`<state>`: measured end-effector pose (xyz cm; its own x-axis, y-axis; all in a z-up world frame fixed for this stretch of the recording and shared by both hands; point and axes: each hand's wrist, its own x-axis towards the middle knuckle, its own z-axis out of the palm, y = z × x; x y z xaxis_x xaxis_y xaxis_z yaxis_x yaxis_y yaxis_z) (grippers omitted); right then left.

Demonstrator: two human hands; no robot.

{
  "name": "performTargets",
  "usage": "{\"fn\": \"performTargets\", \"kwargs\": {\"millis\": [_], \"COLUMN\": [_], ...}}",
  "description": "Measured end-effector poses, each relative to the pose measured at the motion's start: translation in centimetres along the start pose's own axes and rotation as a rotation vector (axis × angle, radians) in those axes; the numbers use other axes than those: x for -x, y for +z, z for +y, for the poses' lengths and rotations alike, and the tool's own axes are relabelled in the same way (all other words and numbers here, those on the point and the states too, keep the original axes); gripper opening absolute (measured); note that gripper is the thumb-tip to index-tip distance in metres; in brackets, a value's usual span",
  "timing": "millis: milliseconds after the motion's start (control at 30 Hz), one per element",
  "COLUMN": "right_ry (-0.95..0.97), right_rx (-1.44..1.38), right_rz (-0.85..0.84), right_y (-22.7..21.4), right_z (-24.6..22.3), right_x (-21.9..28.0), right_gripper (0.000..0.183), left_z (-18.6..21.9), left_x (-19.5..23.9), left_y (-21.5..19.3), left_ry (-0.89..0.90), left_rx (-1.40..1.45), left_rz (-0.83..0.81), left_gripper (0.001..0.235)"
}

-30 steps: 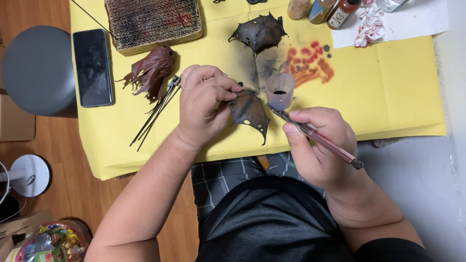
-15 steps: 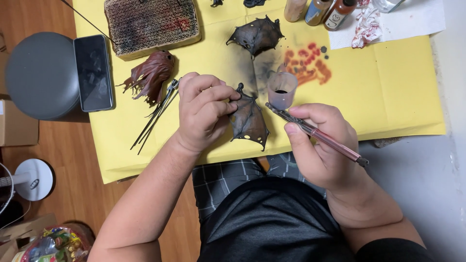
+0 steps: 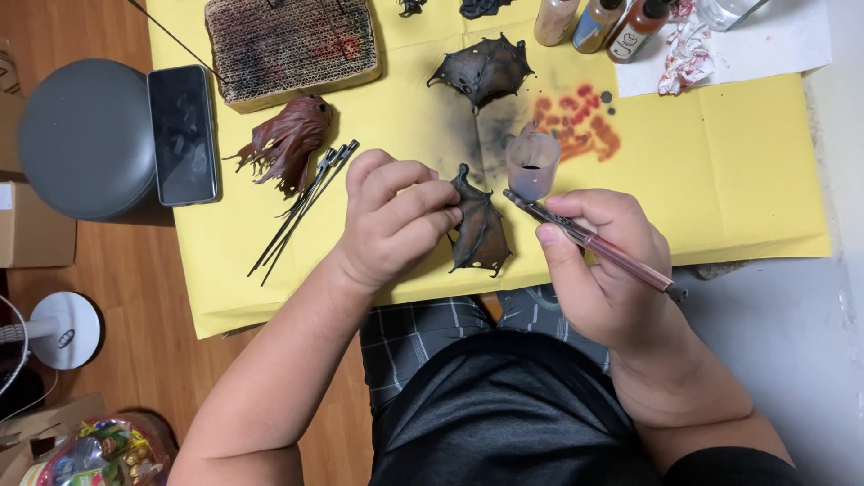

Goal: Using an airbrush to apply paint to a small model wing while rotating the part for even coverage.

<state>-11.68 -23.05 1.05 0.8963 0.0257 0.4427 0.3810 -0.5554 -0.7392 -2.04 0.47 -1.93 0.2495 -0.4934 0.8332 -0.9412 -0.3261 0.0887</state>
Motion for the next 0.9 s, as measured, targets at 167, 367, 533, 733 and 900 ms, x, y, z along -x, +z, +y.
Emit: {"fn": "performTargets", "kwargs": {"millis": [167, 367, 533, 733, 900], "right_ry": [0.041, -0.141, -0.141, 0.062, 0.081], "right_rx": [0.012, -0.251, -0.434, -0.467, -0.468], "right_rz": [0.045, 0.222, 0.295, 0.348, 0.36], "right_y": [0.1, 1.2, 1.7, 1.8, 1.7], "right_z": [1.7, 7.4, 10.9, 9.9, 10.0], "right_x": [-0.2, -0.4, 0.1, 0.5, 0.4], "right_gripper": [0.021, 0.011, 0.013, 0.014, 0.014], "left_z": [0.1, 0.3, 1.1, 0.8, -0.2], "left_x": [0.1, -0.2, -1.1, -2.9, -3.5], "left_y": [0.1, 0.3, -0.1, -1.2, -2.0], "left_ry": [0.032, 0.015, -0.295, -1.432, -1.398], "left_rx": [-0.044, -0.182, -0.2, 0.194, 0.103], "left_rz": [-0.006, 0.118, 0.004, -0.493, -0.66], "left_gripper": [0.016, 0.018, 0.011, 0.03, 0.048]}}
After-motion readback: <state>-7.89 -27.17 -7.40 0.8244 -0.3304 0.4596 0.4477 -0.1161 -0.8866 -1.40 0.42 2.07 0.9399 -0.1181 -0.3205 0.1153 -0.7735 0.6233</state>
